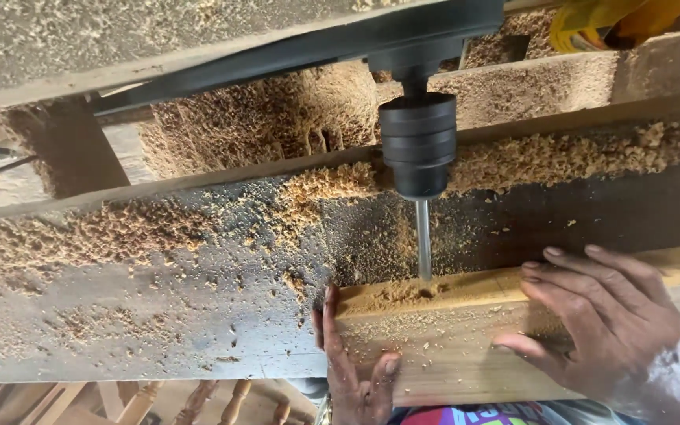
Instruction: Drill a series of holes into a long wooden plank using a stationary drill press.
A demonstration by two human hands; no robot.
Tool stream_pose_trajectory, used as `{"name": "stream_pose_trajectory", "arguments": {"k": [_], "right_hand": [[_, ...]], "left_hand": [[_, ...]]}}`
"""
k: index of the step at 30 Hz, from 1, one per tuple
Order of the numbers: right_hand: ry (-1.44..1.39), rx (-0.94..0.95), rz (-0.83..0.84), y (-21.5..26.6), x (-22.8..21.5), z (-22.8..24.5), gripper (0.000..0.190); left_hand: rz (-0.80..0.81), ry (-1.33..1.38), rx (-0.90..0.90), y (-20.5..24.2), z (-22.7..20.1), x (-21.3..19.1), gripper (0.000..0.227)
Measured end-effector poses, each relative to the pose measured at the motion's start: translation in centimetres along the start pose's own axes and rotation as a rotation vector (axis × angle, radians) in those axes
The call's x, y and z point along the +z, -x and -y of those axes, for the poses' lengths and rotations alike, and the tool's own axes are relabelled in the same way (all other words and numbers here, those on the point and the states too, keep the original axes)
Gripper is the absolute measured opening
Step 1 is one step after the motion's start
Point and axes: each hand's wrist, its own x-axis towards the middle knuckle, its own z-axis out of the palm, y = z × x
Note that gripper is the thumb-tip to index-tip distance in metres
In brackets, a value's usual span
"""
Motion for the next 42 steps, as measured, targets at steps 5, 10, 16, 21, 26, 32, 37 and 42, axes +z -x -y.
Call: {"name": "stream_pose_trajectory", "arguments": {"k": [5, 10, 16, 21, 26, 32, 37, 42], "right_hand": [[0.032, -0.026, 0.011, 0.6, 0.5, -0.8, 0.065], [0.034, -0.018, 0.028, 0.1, 0.1, -0.7, 0.067], [0.016, -0.008, 0.03, -0.8, -0.6, -0.6, 0.067], [0.025, -0.013, 0.034, -0.3, -0.2, -0.9, 0.069], [0.023, -0.009, 0.029, -0.6, -0.3, -1.0, 0.068], [0.015, -0.016, 0.022, -0.6, -0.2, -1.1, 0.067], [0.031, -0.025, 0.016, -0.8, -0.4, -1.1, 0.07], [0.027, -0.035, 0.001, -1.8, -1.1, -0.8, 0.07]], "left_hand": [[0.022, 0.015, -0.068, 0.1, -0.1, 0.2, 0.09], [0.05, 0.101, -0.122, -0.4, -0.6, -0.1, 0.089], [0.082, 0.108, -0.165, -2.1, -2.1, -0.6, 0.091], [0.066, -0.024, -0.082, -2.1, -1.8, -0.6, 0.089], [0.073, -0.016, -0.075, -2.5, -2.1, -0.8, 0.088], [0.081, 0.034, -0.104, -1.9, -1.2, -0.3, 0.089], [0.093, 0.166, -0.227, -0.9, -0.1, 0.4, 0.094], [0.073, 0.055, -0.131, -2.6, -2.2, -0.4, 0.09]]}}
